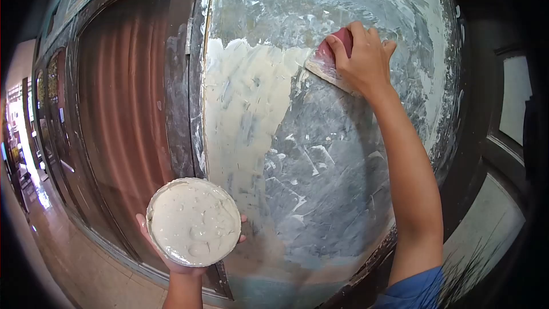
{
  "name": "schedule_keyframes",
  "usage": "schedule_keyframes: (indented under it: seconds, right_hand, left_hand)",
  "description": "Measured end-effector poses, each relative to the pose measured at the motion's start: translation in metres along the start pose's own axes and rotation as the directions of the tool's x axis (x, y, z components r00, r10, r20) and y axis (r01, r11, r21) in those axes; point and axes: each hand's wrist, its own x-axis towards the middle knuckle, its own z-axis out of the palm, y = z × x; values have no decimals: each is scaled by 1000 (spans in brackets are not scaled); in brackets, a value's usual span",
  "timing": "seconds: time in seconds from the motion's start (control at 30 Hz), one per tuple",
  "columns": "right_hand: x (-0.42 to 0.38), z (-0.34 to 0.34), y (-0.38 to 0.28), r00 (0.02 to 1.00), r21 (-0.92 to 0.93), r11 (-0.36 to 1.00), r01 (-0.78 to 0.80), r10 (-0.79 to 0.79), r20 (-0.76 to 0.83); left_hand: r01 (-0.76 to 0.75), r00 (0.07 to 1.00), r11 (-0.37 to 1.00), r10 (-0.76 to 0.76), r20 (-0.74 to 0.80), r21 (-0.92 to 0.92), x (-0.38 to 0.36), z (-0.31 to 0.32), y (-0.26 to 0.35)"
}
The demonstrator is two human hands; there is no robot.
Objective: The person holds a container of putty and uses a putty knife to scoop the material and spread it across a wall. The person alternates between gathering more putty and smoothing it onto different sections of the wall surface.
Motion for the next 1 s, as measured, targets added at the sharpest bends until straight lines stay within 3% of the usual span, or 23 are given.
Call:
schedule_keyframes:
  seconds: [0.2,0.27,0.43,0.53,0.67,0.83,1.0]
  right_hand:
    - [-1,7,-5,993,-23,997,69,-66,97]
    - [3,11,0,998,13,999,-41,41,-38]
    - [-6,2,-15,997,36,999,36,-38,72]
    - [-4,9,-8,1000,-32,999,23,-23,11]
    - [-7,8,-5,997,35,999,-24,27,-68]
    - [-18,4,-20,994,-16,1000,-10,12,109]
    - [-15,6,-16,993,107,988,-110,114,-33]
  left_hand:
    - [-17,1000,1000,17,-5,-24,-1,-1,2]
    - [-5,999,1000,4,-35,-24,-2,-2,3]
    - [-37,999,997,39,-15,73,-2,-10,8]
    - [-20,998,1000,19,-57,-11,-3,-1,8]
    - [-33,999,998,33,14,61,-3,-9,8]
    - [-20,998,999,22,-57,33,-4,-2,10]
    - [-16,998,998,20,-63,64,-8,-3,13]
